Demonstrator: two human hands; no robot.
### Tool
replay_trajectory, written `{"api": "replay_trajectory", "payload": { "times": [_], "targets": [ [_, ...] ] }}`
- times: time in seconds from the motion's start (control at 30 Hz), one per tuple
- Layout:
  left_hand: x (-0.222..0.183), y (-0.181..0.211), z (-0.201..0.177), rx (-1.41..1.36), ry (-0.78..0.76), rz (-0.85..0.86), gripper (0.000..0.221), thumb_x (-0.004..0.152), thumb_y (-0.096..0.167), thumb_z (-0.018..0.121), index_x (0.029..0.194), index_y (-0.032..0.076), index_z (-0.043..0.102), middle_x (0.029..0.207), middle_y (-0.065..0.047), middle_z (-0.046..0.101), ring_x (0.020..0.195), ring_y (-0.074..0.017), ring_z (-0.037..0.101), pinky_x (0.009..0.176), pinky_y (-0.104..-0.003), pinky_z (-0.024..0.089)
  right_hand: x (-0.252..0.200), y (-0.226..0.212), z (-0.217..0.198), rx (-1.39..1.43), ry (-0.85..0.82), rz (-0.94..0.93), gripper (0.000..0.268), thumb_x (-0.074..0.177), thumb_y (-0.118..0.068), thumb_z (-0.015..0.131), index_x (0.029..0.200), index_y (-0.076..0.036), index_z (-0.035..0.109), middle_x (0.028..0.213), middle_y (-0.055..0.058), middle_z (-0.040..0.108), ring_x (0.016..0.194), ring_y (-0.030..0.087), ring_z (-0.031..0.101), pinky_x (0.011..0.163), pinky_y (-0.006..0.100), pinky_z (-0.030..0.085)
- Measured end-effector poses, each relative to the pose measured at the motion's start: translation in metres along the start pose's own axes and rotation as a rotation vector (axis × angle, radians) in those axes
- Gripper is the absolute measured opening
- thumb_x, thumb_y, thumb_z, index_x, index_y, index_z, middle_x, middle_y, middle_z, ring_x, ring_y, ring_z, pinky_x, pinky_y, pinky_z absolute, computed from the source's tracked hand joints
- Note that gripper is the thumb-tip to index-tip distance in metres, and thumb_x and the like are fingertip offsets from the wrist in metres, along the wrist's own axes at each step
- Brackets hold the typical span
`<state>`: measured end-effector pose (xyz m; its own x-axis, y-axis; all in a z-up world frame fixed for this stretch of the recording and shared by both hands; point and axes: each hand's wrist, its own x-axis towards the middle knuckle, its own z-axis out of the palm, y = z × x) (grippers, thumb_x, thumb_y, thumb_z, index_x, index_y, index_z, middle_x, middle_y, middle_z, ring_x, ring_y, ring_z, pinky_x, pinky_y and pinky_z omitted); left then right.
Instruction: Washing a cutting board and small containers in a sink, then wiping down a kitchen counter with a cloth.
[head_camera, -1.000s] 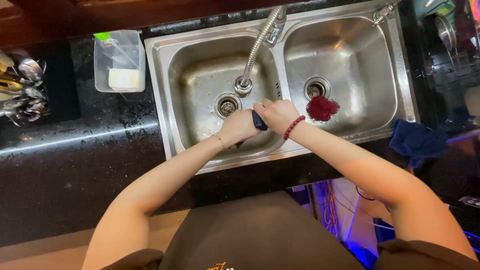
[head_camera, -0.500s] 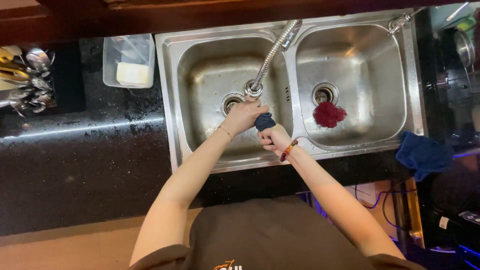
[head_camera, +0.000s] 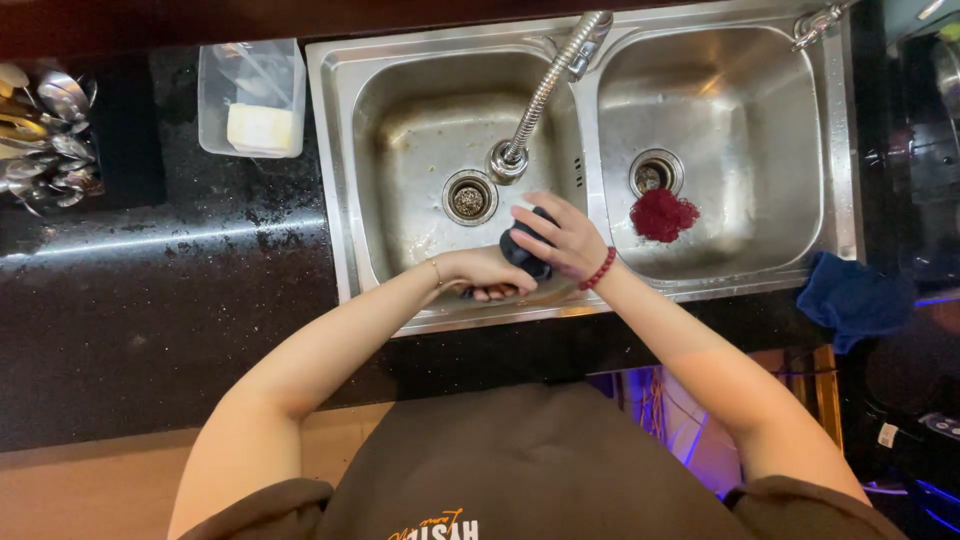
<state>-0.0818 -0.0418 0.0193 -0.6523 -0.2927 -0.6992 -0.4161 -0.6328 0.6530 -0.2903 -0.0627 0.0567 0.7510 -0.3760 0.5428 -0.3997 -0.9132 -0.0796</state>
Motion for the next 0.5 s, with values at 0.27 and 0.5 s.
{"api": "replay_trajectory", "payload": {
  "times": [0.27,0.5],
  "targets": [
    [0.047,-0.011,-0.005,0.711,0.816,0.582,0.025,0.080,0.030,0.072,0.082,0.007,0.064,0.068,-0.018,0.069,0.063,-0.0359,0.068,0.053,-0.042,0.053,0.019,0.011,0.035,-0.075,-0.713,0.437,0.016,0.094,-0.017,0.062,0.109,-0.013,0.065,0.090,0.012,0.074,0.081,0.033,0.074,0.068,0.044,0.059],
    [0.071,-0.039,-0.037,1.084,0.942,0.517,0.016,0.077,0.020,0.068,0.089,0.008,0.068,0.076,-0.016,0.072,0.070,-0.0360,0.072,0.063,-0.047,0.058,-0.033,0.033,0.108,0.335,-0.759,0.681,0.023,0.089,-0.030,0.064,0.093,-0.008,0.070,0.085,0.022,0.072,0.085,0.043,0.068,0.077,0.050,0.056]
  ]
}}
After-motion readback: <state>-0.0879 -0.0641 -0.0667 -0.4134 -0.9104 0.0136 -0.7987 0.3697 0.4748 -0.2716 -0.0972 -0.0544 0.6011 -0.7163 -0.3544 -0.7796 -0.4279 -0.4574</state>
